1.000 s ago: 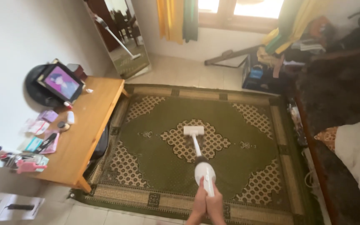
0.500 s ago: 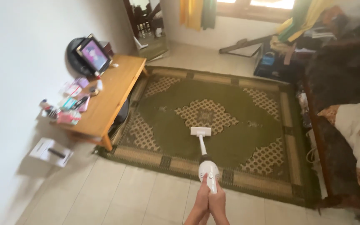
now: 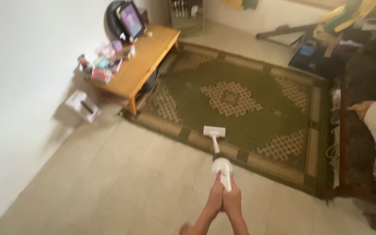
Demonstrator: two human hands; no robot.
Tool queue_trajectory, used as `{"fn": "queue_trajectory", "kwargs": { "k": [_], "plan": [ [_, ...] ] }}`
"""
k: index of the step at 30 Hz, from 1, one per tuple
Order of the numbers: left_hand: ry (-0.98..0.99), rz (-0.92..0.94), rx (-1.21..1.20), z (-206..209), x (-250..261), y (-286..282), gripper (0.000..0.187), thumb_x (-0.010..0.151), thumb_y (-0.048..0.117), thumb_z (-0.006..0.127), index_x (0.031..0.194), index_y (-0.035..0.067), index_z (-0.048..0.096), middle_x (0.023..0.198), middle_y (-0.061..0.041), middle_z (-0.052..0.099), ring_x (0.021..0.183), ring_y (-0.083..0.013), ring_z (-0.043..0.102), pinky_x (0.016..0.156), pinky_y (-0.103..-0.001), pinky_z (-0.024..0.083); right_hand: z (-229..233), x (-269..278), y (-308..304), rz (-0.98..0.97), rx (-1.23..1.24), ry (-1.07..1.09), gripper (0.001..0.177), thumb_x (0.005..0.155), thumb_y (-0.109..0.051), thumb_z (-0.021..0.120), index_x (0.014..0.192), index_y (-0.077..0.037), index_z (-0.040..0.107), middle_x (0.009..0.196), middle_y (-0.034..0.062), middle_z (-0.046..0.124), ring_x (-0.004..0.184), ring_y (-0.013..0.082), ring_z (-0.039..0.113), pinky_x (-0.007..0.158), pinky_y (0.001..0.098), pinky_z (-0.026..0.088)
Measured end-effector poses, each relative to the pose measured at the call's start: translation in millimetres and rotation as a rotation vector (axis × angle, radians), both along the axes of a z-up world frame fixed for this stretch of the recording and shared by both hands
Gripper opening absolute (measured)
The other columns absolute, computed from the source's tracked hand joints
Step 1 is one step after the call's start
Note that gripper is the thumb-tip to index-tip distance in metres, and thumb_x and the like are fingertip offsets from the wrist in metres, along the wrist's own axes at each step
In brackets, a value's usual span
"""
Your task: Vacuuming the tiled floor and a rug in a bedroom.
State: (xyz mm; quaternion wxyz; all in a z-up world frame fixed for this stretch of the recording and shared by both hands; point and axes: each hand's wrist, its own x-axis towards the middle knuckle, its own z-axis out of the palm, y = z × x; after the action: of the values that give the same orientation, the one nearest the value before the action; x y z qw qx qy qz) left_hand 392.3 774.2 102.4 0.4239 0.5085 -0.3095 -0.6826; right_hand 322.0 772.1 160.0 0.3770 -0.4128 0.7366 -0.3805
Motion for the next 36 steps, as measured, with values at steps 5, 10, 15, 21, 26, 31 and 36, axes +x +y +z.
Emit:
{"fn": "queue_trajectory", "kwargs": {
  "k": [5, 10, 15, 21, 26, 31, 36],
  "plan": [
    [0.105, 0.09, -0.078, -8, -20, 53, 0.059, 0.105, 0.03, 0.036, 0.162, 0.014, 0.032, 0.129, -0.007, 0.062, 0.107, -0.0155, 0.057, 0.098, -0.029, 0.047, -13, -18, 69, 0.041, -0.06, -0.073, 0.045, 0.091, -0.023, 0.062, 0.133, -0.008, 0.066, 0.106, 0.0229, 0.078, 0.098, 0.0247, 0.074, 0.085, 0.0377, 0.055],
    [0.009, 0.064, -0.029, 18, -18, 86, 0.067, 0.098, 0.026, 0.038, 0.163, 0.022, 0.027, 0.118, -0.005, 0.062, 0.1, -0.0156, 0.056, 0.094, -0.028, 0.046, -4, -23, 88, 0.048, -0.041, -0.115, 0.049, 0.088, -0.02, 0.061, 0.136, -0.009, 0.064, 0.107, 0.0223, 0.078, 0.097, 0.025, 0.074, 0.084, 0.0371, 0.055],
    [0.057, 0.061, 0.105, 27, -15, 45, 0.065, 0.101, 0.037, 0.036, 0.164, 0.027, 0.025, 0.1, -0.002, 0.06, 0.091, -0.0133, 0.054, 0.089, -0.026, 0.046, -6, -21, 48, 0.04, 0.007, -0.052, 0.053, 0.086, -0.018, 0.063, 0.139, -0.011, 0.063, 0.107, 0.0229, 0.077, 0.096, 0.0279, 0.075, 0.084, 0.0378, 0.056],
    [0.05, 0.043, 0.089, -11, -11, -68, 0.065, 0.103, 0.04, 0.037, 0.166, 0.029, 0.027, 0.09, -0.002, 0.046, 0.086, -0.0163, 0.046, 0.084, -0.029, 0.045, -27, -17, -62, 0.018, 0.001, -0.035, 0.055, 0.085, -0.017, 0.064, 0.14, -0.01, 0.061, 0.109, 0.023, 0.076, 0.097, 0.0259, 0.075, 0.084, 0.0377, 0.056],
    [-0.122, -0.1, -0.089, -53, -6, -194, 0.064, 0.104, 0.04, 0.03, 0.165, 0.023, 0.025, 0.109, -0.01, 0.062, 0.099, -0.018, 0.059, 0.091, -0.028, 0.047, -55, -10, -183, -0.068, 0.018, -0.117, 0.047, 0.09, -0.018, 0.061, 0.136, -0.008, 0.067, 0.102, 0.0229, 0.08, 0.091, 0.0245, 0.075, 0.08, 0.0383, 0.057],
    [0.115, -0.091, 0.098, 33, 6, -338, 0.064, 0.102, 0.041, 0.033, 0.162, 0.024, 0.028, 0.132, -0.012, 0.061, 0.11, -0.0211, 0.059, 0.098, -0.033, 0.048, -33, -8, -326, -0.116, 0.027, -0.15, 0.051, 0.09, -0.018, 0.061, 0.14, -0.011, 0.063, 0.101, 0.0185, 0.079, 0.086, 0.0219, 0.072, 0.075, 0.0374, 0.056],
    [0.104, -0.116, 0.011, 12, -1, -438, 0.061, 0.106, 0.044, 0.032, 0.162, 0.021, 0.029, 0.14, -0.009, 0.057, 0.118, -0.0184, 0.057, 0.103, -0.03, 0.044, -19, -6, -415, -0.164, 0.103, -0.205, 0.05, 0.092, -0.017, 0.06, 0.142, -0.008, 0.062, 0.095, 0.0197, 0.079, 0.077, 0.0213, 0.068, 0.069, 0.0383, 0.055]
  ]
}}
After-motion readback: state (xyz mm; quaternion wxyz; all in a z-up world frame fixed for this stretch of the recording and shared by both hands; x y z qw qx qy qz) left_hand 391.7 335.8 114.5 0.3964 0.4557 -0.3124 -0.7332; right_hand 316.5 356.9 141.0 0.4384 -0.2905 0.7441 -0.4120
